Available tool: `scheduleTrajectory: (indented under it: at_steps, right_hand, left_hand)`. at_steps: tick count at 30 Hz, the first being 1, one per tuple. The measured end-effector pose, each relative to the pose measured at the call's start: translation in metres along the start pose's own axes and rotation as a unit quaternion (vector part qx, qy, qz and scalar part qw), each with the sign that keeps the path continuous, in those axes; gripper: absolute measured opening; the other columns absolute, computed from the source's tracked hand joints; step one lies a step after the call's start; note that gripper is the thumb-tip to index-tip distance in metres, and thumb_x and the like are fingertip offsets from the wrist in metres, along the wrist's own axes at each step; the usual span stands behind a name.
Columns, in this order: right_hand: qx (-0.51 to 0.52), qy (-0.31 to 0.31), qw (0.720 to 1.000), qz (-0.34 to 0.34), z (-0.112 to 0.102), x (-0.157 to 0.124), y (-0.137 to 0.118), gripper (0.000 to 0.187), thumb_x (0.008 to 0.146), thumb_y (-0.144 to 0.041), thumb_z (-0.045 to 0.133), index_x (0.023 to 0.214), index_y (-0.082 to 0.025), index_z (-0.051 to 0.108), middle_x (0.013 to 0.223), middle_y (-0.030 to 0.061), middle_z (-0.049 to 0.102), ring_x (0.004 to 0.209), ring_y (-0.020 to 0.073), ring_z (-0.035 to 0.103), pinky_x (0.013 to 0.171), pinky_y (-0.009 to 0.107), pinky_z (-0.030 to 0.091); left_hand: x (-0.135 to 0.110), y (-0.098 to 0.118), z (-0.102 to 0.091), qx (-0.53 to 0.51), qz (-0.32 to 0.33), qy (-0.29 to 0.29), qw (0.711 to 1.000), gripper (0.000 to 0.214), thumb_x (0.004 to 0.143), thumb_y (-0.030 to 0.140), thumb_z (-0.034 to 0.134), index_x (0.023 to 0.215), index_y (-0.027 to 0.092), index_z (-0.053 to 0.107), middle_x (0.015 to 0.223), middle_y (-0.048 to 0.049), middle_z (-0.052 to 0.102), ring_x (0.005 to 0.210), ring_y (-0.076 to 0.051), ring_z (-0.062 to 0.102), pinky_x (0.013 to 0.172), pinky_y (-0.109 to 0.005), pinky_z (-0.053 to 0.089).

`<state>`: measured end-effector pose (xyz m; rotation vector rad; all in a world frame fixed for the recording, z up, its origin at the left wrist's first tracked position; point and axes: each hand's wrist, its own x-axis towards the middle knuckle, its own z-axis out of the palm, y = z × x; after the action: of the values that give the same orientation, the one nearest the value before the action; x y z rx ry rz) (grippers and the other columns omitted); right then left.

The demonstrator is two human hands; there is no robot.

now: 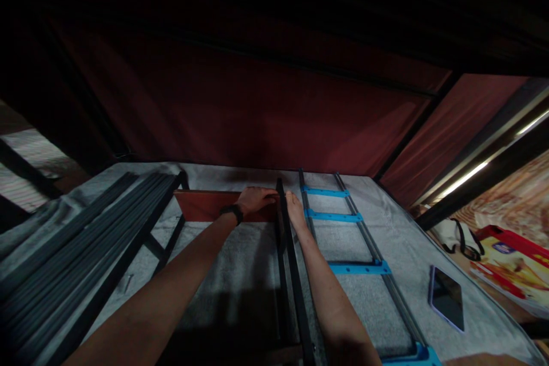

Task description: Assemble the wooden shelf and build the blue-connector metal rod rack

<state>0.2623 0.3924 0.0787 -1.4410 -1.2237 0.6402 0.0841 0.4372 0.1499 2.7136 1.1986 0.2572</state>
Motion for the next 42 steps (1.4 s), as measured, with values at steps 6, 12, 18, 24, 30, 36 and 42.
scheduleTrajectory:
  at_steps: [6,12,18,24,30,36,42]
  right_hand:
    - [0.014,-0.015,0.999,-0.032,-0.007,-0.008,-0.002,0.032,0.087,-0.054,0.049,0.097,-0.025,0.057,0.082,-0.0001,0.062,0.079,0.0187,0.059,0.074,0.03,0.047]
    - [-0.068,-0.034,0.995,-0.062,-0.011,-0.006,-0.011,0.025,0.092,-0.048,0.041,0.092,-0.026,0.053,0.084,-0.0012,0.06,0.082,0.0191,0.057,0.077,0.03,0.043]
    - [-0.076,-0.069,0.992,-0.067,-0.014,0.001,-0.01,0.034,0.092,-0.054,0.04,0.078,-0.025,0.05,0.072,-0.0024,0.053,0.073,0.018,0.051,0.071,0.029,0.038]
    - [-0.034,-0.073,0.996,-0.025,-0.01,0.008,-0.008,0.041,0.088,-0.061,0.041,0.071,-0.025,0.046,0.069,-0.0016,0.052,0.071,0.018,0.049,0.07,0.03,0.039]
    - [-0.007,-0.023,0.999,-0.03,-0.007,0.0,-0.004,0.032,0.088,-0.056,0.044,0.087,-0.026,0.052,0.078,-0.0013,0.056,0.077,0.0187,0.054,0.074,0.03,0.042]
    - [-0.042,-0.025,0.997,-0.057,-0.007,-0.001,-0.009,0.025,0.089,-0.05,0.042,0.087,-0.026,0.05,0.078,-0.0012,0.056,0.078,0.0193,0.055,0.075,0.031,0.043]
    - [-0.089,-0.019,0.994,-0.052,-0.006,0.007,-0.01,0.028,0.091,-0.052,0.04,0.082,-0.026,0.046,0.073,-0.0009,0.055,0.074,0.0198,0.055,0.072,0.032,0.043]
  left_hand:
    - [-0.001,0.0,0.0,-0.006,0.0,0.003,1.0,0.037,0.094,0.047,0.048,0.127,0.04,0.063,0.12,0.0002,0.071,0.109,-0.023,0.066,0.089,-0.032,0.047]
    - [-0.002,0.001,-0.002,-0.011,-0.005,-0.001,1.0,0.037,0.093,0.049,0.05,0.128,0.041,0.063,0.118,0.0003,0.072,0.108,-0.023,0.066,0.089,-0.032,0.047]
    - [-0.002,0.002,-0.002,-0.008,-0.01,-0.002,1.0,0.039,0.093,0.051,0.049,0.128,0.041,0.063,0.119,0.0005,0.072,0.109,-0.023,0.066,0.09,-0.032,0.047]
    - [-0.002,0.002,-0.002,-0.004,-0.011,-0.003,1.0,0.039,0.094,0.049,0.049,0.129,0.04,0.062,0.12,-0.0007,0.072,0.109,-0.024,0.066,0.091,-0.034,0.047]
    - [-0.002,0.001,-0.002,-0.003,-0.005,-0.002,1.0,0.038,0.094,0.048,0.049,0.128,0.04,0.062,0.12,0.0001,0.072,0.109,-0.023,0.066,0.09,-0.032,0.047]
    - [-0.001,0.002,-0.002,-0.009,-0.008,-0.003,1.0,0.037,0.093,0.049,0.049,0.127,0.041,0.062,0.12,-0.0003,0.072,0.109,-0.024,0.066,0.091,-0.033,0.047]
    - [-0.001,0.002,-0.002,-0.007,-0.007,-0.001,1.0,0.038,0.093,0.05,0.05,0.127,0.042,0.062,0.118,0.0,0.072,0.108,-0.023,0.066,0.09,-0.033,0.047]
